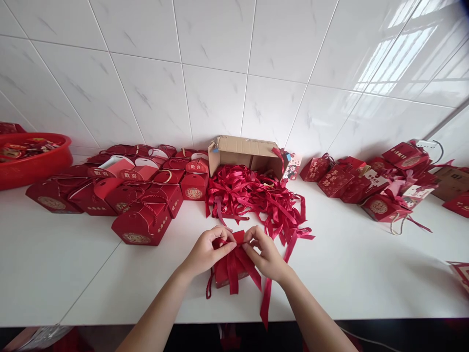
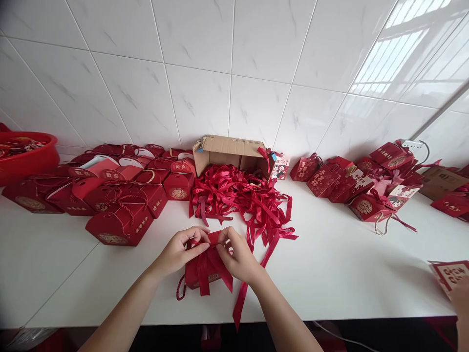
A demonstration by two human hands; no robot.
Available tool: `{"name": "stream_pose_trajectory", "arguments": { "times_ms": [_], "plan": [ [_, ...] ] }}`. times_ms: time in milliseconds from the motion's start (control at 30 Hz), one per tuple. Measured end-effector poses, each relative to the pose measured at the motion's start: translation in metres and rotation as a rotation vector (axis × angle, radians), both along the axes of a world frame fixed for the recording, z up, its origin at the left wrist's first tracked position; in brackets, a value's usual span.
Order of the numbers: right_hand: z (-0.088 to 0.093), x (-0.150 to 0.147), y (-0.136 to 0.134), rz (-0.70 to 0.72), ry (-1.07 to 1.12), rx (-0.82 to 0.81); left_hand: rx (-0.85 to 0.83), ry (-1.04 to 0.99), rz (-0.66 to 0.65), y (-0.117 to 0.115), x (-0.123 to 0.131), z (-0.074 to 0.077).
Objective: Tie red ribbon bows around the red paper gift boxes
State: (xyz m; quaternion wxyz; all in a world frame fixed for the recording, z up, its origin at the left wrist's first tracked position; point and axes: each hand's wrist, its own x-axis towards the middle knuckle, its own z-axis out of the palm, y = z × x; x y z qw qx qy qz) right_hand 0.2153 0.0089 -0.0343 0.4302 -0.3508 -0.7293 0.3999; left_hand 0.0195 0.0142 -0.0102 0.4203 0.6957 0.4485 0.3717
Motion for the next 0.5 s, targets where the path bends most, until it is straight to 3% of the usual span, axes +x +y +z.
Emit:
{"name": "stream_pose_trajectory", "arguments": {
  "times_ms": [300,400,500],
  "plan": [
    [-0.016,-0.002,0.002,-0.051,0.314,-0.205,-0.066,0.015,-0.045,0.006,-0.001,-0.007],
    [-0.018,0.001,0.003,-0.051,0.292,-0.206,-0.071,0.018,-0.061,0.007,-0.003,-0.006],
    [-0.014,0.005,0.004,-0.013,0.128,-0.147,-0.073,0.011,-0.071,0.006,-0.006,-0.003]
  ]
}}
